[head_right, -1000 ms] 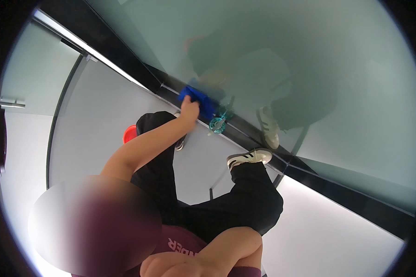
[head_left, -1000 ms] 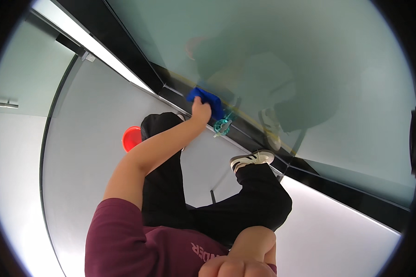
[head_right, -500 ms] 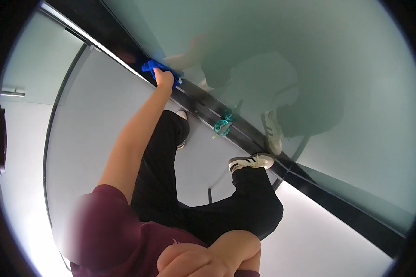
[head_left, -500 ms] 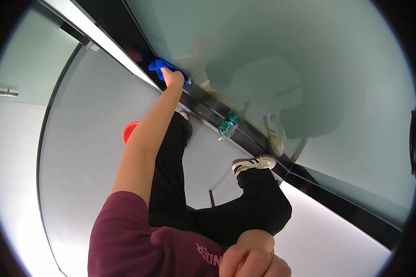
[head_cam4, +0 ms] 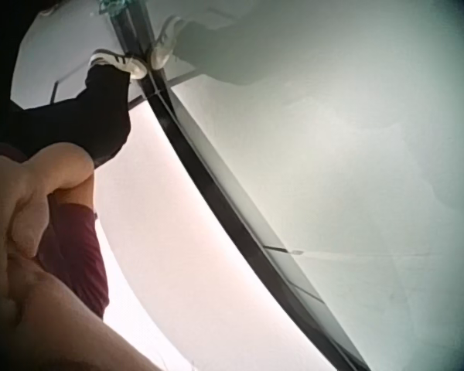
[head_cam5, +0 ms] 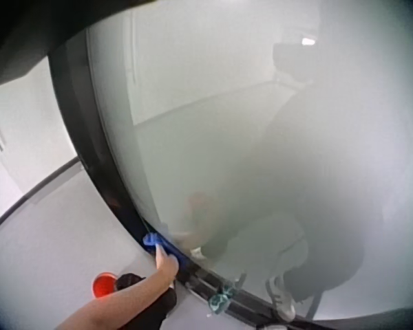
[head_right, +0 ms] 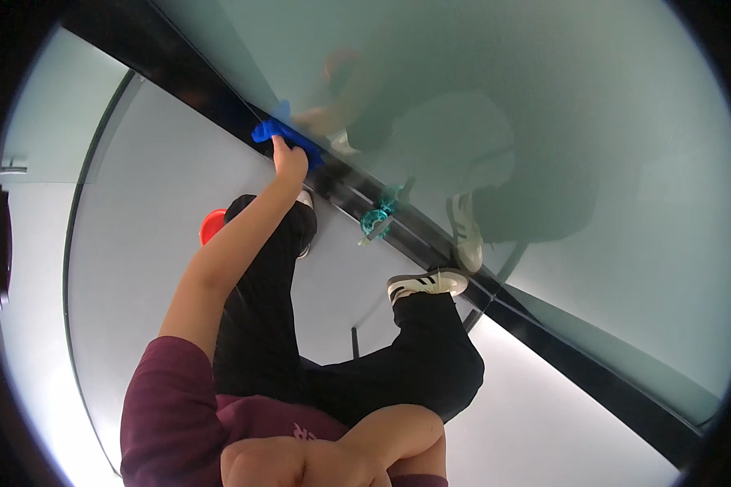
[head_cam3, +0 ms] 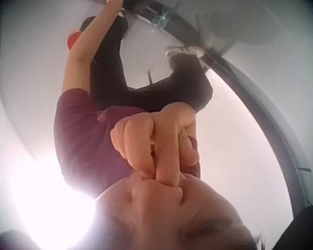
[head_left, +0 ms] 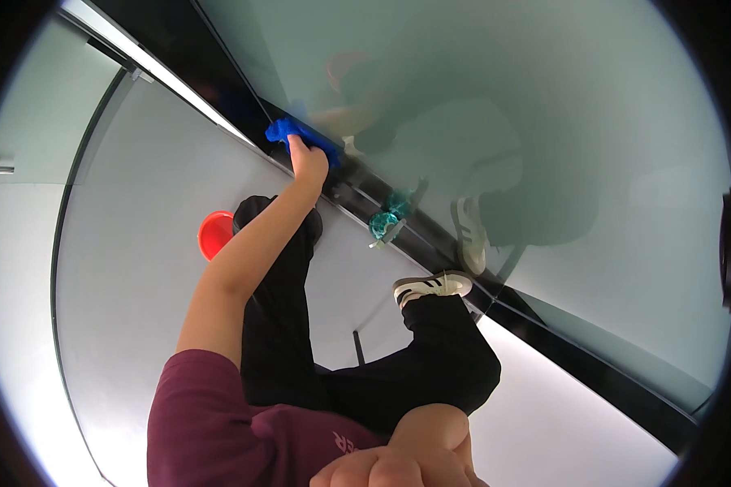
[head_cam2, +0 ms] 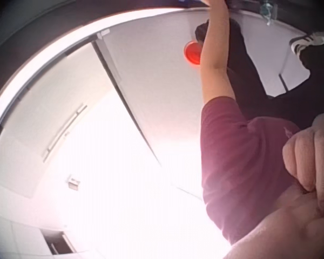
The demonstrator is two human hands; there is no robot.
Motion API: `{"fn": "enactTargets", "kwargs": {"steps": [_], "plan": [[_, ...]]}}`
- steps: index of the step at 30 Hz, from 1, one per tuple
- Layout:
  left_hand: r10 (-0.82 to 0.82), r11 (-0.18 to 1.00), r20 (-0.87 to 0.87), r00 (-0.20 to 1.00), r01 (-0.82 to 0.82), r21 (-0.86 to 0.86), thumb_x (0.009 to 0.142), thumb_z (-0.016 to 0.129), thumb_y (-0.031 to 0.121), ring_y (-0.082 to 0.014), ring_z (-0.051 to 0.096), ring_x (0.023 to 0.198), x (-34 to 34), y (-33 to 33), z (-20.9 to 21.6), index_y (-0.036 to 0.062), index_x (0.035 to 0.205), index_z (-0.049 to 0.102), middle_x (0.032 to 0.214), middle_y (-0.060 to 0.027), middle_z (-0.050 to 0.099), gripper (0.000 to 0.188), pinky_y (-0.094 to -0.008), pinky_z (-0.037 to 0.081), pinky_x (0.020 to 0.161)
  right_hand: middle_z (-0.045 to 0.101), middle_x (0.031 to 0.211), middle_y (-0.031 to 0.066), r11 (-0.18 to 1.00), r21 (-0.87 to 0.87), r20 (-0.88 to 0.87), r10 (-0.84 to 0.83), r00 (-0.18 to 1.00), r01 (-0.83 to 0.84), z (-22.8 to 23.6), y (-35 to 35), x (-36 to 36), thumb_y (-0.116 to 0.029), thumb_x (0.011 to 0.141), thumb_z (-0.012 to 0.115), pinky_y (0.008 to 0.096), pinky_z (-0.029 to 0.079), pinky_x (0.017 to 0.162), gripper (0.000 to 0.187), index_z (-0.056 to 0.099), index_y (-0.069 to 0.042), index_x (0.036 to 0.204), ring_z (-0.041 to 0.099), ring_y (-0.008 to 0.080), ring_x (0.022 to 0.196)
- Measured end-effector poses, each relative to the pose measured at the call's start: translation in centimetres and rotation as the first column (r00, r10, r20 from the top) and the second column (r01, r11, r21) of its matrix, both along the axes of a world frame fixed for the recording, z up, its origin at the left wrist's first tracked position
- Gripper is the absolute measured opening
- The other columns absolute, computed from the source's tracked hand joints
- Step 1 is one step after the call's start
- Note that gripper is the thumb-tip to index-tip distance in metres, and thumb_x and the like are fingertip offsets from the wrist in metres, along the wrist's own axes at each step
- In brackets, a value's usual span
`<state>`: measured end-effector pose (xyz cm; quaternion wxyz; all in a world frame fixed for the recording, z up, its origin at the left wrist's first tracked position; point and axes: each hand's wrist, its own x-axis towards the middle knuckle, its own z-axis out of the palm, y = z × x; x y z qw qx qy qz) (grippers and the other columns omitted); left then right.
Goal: Cleaning a glass partition using a blue cloth and a spray bottle.
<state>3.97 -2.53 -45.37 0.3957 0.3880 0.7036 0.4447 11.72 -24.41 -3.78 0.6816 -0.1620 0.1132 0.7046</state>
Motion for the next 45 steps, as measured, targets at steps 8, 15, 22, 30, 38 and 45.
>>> {"fn": "enactTargets", "kwargs": {"steps": [8, 15, 22, 30, 38, 45], "plan": [[0.104, 0.839, -0.162, 0.981, 0.001, 0.545, 0.072, 0.034, -0.013, -0.0317, 0.041, 0.12, -1.8, 3.7, 1.8, 0.0044, 0.138, 0.025, 0.128, -0.0205, 0.042, 0.069, -0.0328, 0.029, 0.101, 0.056, 0.067, 0.0042, 0.806, 0.577, 0.088, -0.22, 0.972, 0.13, -5.5, -0.6, -1.1, -0.029, 0.079, 0.07, 0.0189, 0.031, 0.05, 0.028, 0.066, -0.007, 0.061, 0.044, 0.0096, 0.059], [0.159, 0.963, -0.055, 0.986, -0.142, 0.229, 0.075, 0.041, -0.008, -0.0347, 0.038, 0.124, -2.3, 5.5, -4.1, -0.0009, 0.134, 0.027, 0.132, -0.0229, 0.039, 0.061, -0.0349, 0.026, 0.105, 0.052, 0.077, 0.0101, 0.86, 0.509, -0.033, 0.06, 0.998, -0.035, -4.8, -1.7, 0.5, -0.018, 0.075, 0.075, 0.0167, 0.035, 0.045, 0.024, 0.063, 0.001, 0.067, 0.046, 0.0097, 0.058], [-0.031, 0.991, 0.019, 0.999, 0.034, -0.13, 0.078, 0.042, 0.0, -0.0305, 0.052, 0.106, -0.2, 1.8, -6.5, 0.0006, 0.131, 0.03, 0.116, -0.0197, 0.052, 0.054, -0.0347, 0.04, 0.092, 0.052, 0.086, 0.013, 0.755, 0.656, -0.117, 0.119, 0.986, -0.013, -6.4, -2.2, 0.0, -0.016, 0.08, 0.07, 0.0187, 0.042, 0.046, 0.023, 0.059, 0.004, 0.08, 0.051, 0.0111, 0.059], [-0.212, 0.928, 0.165, 0.963, 0.251, -0.276, 0.074, 0.044, 0.001, -0.0296, 0.051, 0.109, 3.9, -5.5, -0.6, -0.0022, 0.129, 0.037, 0.117, -0.0209, 0.052, 0.055, -0.0311, 0.038, 0.091, 0.059, 0.086, 0.0177, 0.674, 0.739, -0.117, 0.116, 0.986, 0.009, -6.4, -2.9, 0.5, -0.002, 0.078, 0.069, 0.0223, 0.048, 0.048, 0.015, 0.055, 0.003, 0.08, 0.057, 0.0174, 0.055], [-0.205, 0.953, 0.37, 0.906, 0.271, -0.135, 0.071, 0.046, -0.003, -0.023, 0.051, 0.098, 0.2, -5.7, -0.3, 0.0026, 0.119, 0.046, 0.105, -0.0114, 0.054, 0.049, -0.0335, 0.042, 0.084, 0.06, 0.072, 0.0183, 0.508, 0.856, -0.362, 0.462, 0.81, 0.093, -5.8, -4.0, 0.2, 0.002, 0.082, 0.061, 0.0231, 0.038, 0.038, 0.011, 0.052, 0.004, 0.078, 0.055, 0.0208, 0.047], [-0.219, 0.963, 0.318, 0.922, 0.257, -0.081, 0.071, 0.046, -0.004, -0.0228, 0.053, 0.094, -3.8, -5.4, 0.4, 0.0022, 0.111, 0.047, 0.1, -0.011, 0.055, 0.04, -0.0341, 0.042, 0.083, 0.06, 0.07, 0.0141, 0.27, 0.79, 0.579, -0.033, 0.815, -0.55, -5.4, -3.6, 3.5, -0.001, 0.086, 0.054, 0.0251, 0.042, 0.048, 0.025, 0.053, 0.002, 0.061, 0.056, 0.0197, 0.05]]}}
